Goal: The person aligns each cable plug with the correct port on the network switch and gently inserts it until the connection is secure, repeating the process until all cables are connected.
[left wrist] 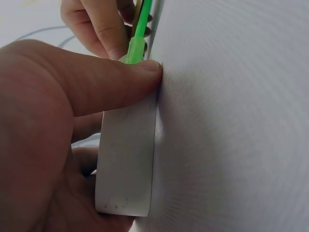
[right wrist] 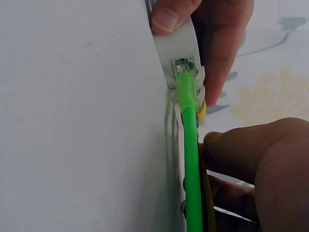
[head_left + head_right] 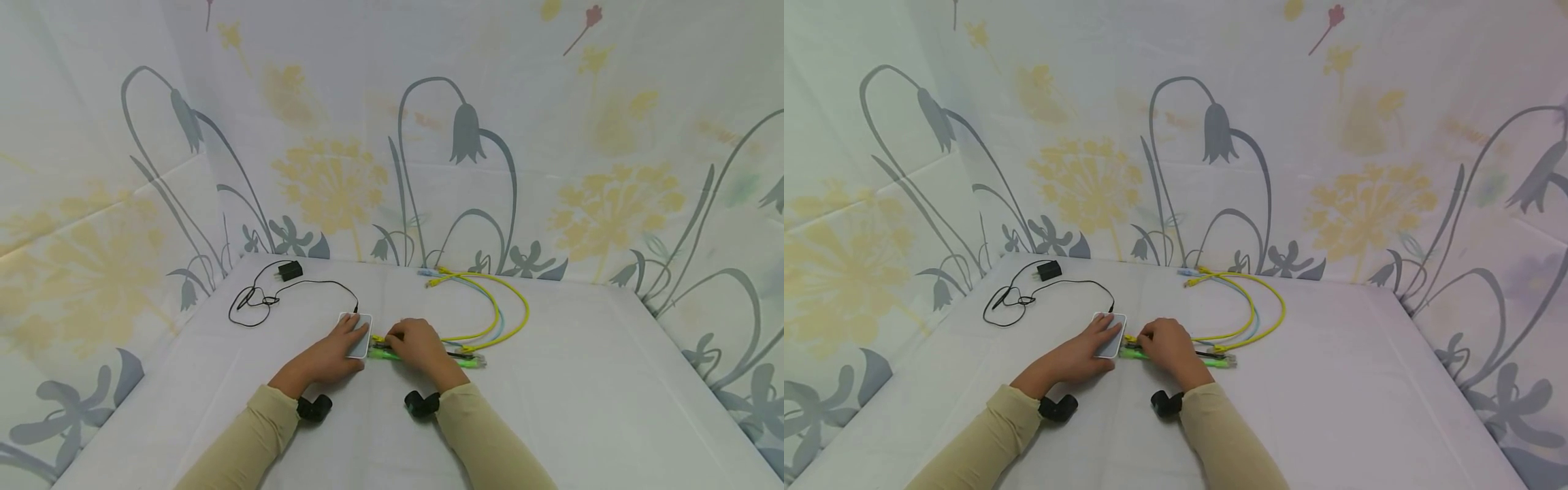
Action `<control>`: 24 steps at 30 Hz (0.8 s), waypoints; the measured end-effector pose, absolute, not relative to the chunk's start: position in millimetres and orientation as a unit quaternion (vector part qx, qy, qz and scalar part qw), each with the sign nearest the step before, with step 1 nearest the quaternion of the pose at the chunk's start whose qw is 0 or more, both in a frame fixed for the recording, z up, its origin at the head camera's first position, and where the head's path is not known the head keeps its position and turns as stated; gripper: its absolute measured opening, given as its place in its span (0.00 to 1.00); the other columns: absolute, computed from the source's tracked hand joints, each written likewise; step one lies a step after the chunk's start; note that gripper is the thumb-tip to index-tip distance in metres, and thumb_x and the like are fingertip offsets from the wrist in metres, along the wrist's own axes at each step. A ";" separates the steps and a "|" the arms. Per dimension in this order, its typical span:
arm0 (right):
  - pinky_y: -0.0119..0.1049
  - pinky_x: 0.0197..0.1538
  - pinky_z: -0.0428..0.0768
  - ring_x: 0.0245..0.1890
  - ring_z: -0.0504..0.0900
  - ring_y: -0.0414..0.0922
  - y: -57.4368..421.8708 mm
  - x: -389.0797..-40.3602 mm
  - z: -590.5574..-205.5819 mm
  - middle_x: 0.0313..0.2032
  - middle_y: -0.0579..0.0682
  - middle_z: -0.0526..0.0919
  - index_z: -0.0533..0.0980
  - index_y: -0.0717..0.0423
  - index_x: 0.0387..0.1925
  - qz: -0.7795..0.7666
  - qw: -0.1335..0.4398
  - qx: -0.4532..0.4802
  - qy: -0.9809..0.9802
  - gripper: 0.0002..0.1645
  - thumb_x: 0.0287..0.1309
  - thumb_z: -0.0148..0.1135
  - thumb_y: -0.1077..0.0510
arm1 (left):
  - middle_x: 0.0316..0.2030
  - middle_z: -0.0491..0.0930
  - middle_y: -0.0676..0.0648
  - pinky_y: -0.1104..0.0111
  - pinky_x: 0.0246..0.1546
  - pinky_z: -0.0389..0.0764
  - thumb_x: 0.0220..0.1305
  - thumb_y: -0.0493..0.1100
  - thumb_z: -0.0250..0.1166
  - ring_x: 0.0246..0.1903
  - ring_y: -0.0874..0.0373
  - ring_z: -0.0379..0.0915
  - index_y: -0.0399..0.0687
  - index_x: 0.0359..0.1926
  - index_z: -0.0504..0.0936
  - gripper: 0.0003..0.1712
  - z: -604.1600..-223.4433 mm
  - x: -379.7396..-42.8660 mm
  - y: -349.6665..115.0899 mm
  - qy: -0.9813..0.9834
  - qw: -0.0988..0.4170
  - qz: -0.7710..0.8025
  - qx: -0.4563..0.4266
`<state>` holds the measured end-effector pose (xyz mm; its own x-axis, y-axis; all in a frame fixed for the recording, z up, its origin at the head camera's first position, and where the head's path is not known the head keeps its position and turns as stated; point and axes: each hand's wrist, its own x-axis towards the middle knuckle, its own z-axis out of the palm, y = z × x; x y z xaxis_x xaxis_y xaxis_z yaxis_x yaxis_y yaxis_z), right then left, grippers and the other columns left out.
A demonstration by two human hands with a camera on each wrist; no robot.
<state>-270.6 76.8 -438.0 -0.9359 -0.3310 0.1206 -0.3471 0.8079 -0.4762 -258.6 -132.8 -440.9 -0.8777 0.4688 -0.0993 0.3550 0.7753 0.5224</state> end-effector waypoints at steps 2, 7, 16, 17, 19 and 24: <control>0.44 0.49 0.79 0.42 0.83 0.46 78.3 -271.6 -438.4 0.38 0.46 0.86 0.86 0.49 0.36 0.254 0.016 0.175 -0.951 0.11 0.64 0.59 0.52 | 0.77 0.42 0.41 0.48 0.70 0.55 0.64 0.46 0.63 0.77 0.44 0.30 0.48 0.75 0.56 0.42 -440.6 -258.5 -132.7 0.936 0.113 0.252 0.220; 0.43 0.48 0.80 0.41 0.83 0.45 83.2 -275.1 -441.0 0.39 0.46 0.86 0.86 0.49 0.36 0.258 0.014 0.167 -0.951 0.11 0.64 0.60 0.52 | 0.77 0.42 0.40 0.48 0.70 0.54 0.64 0.46 0.63 0.77 0.43 0.30 0.47 0.75 0.56 0.42 -439.8 -258.0 -133.0 0.935 0.111 0.252 0.224; 0.41 0.43 0.78 0.36 0.81 0.42 87.5 -276.9 -439.8 0.36 0.46 0.85 0.85 0.49 0.36 0.264 0.014 0.157 -0.951 0.09 0.63 0.62 0.52 | 0.77 0.42 0.41 0.48 0.70 0.54 0.64 0.47 0.63 0.77 0.43 0.30 0.48 0.75 0.56 0.42 -439.1 -257.2 -133.3 0.935 0.109 0.250 0.225; 0.41 0.43 0.78 0.37 0.81 0.42 88.1 -276.6 -439.7 0.38 0.46 0.85 0.85 0.49 0.36 0.265 0.018 0.155 -0.951 0.08 0.62 0.62 0.53 | 0.77 0.42 0.41 0.48 0.70 0.54 0.64 0.47 0.63 0.77 0.43 0.30 0.48 0.75 0.56 0.42 -439.0 -257.0 -133.3 0.935 0.108 0.250 0.225; 0.41 0.43 0.79 0.38 0.82 0.43 89.6 -275.8 -439.2 0.41 0.48 0.86 0.85 0.50 0.36 0.271 0.024 0.153 -0.950 0.08 0.62 0.62 0.54 | 0.77 0.42 0.41 0.48 0.71 0.54 0.65 0.47 0.63 0.77 0.44 0.30 0.48 0.75 0.55 0.42 -438.7 -256.6 -133.3 0.935 0.108 0.251 0.225; 0.41 0.43 0.79 0.40 0.82 0.45 93.9 -275.8 -438.1 0.47 0.49 0.85 0.85 0.50 0.38 0.276 0.032 0.149 -0.949 0.08 0.62 0.63 0.54 | 0.77 0.42 0.41 0.48 0.70 0.55 0.64 0.47 0.63 0.77 0.44 0.30 0.48 0.75 0.56 0.42 -438.8 -255.9 -133.1 0.935 0.106 0.253 0.225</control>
<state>-275.8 93.9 -438.1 -0.9534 -0.2654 0.1436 -0.3010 0.8026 -0.5150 -255.9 -133.1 -438.8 -0.8764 0.4742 -0.0841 0.3672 0.7709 0.5204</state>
